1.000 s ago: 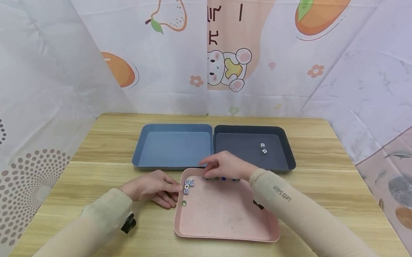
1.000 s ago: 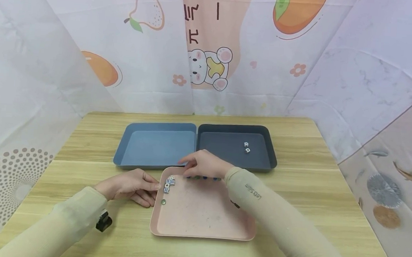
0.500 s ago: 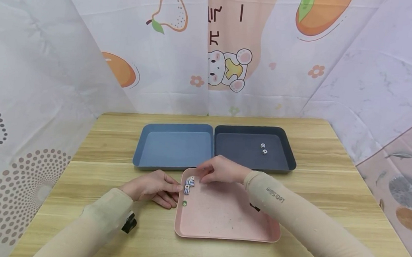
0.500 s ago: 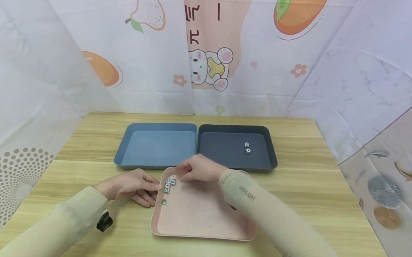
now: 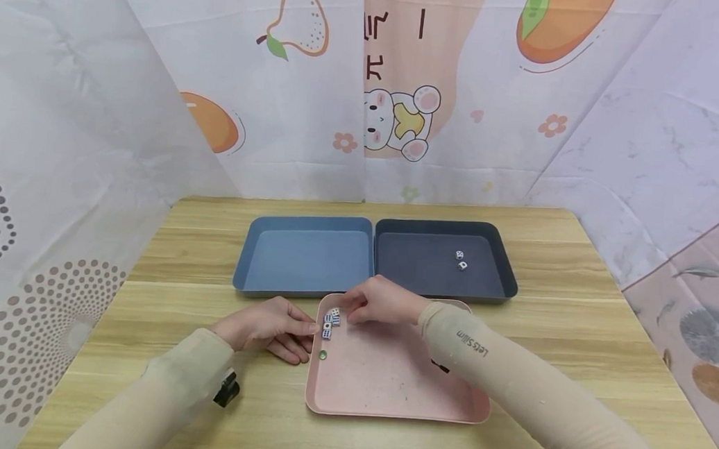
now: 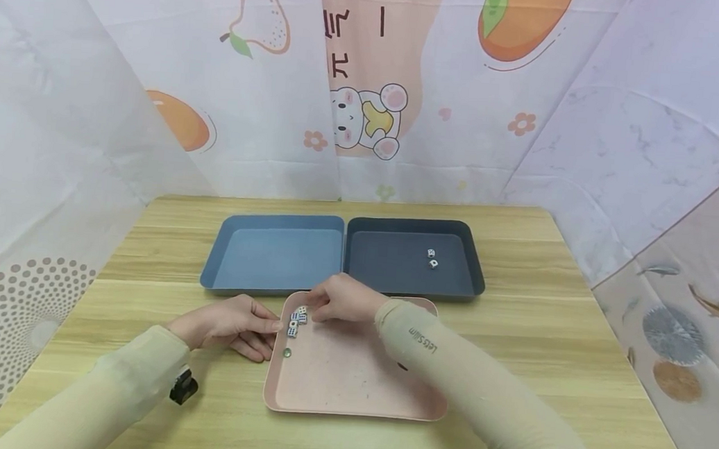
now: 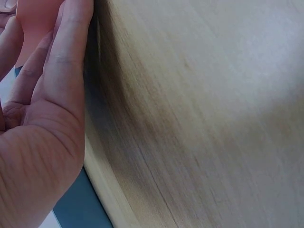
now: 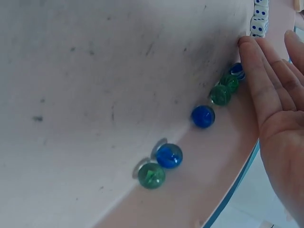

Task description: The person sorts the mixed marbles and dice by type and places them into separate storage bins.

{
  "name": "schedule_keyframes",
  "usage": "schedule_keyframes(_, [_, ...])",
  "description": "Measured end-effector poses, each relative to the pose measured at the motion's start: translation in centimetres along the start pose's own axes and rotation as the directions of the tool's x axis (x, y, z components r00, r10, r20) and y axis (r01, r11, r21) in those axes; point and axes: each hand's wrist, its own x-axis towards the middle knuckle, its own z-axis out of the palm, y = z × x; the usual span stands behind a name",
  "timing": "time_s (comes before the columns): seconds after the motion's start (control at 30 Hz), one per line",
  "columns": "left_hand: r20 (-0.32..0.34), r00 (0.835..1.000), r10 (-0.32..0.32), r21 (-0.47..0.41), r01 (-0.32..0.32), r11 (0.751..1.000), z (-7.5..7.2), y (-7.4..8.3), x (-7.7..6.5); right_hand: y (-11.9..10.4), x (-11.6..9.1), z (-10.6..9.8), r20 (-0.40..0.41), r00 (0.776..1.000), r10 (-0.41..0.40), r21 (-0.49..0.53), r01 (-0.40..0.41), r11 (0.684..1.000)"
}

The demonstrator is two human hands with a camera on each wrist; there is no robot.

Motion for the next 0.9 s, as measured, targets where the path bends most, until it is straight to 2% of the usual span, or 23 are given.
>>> schedule_keyframes(0.37, [0.005,1.0,0.007,-0.004,-0.007,1.0,-0.1,-0.2,0.0,-0.8,0.3,0.5,0.004,0.995,0.103,0.097,-0.103,0.99])
schedule_keyframes(0.67, [0.0,1.0,0.013,0.002,-0.013,1.0,-0.1,-0.1,0.0,-1.1,0.7,1.1,0.03,0.984,0.173,0.289,-0.174,0.941])
schedule_keyframes(0.9, [0.002,1.0,0.012,0.012,-0.012,1.0,-0.1,-0.1,-0.1,-1.0,0.9,1.7,0.047,0.984,0.175,0.307,-0.181,0.935])
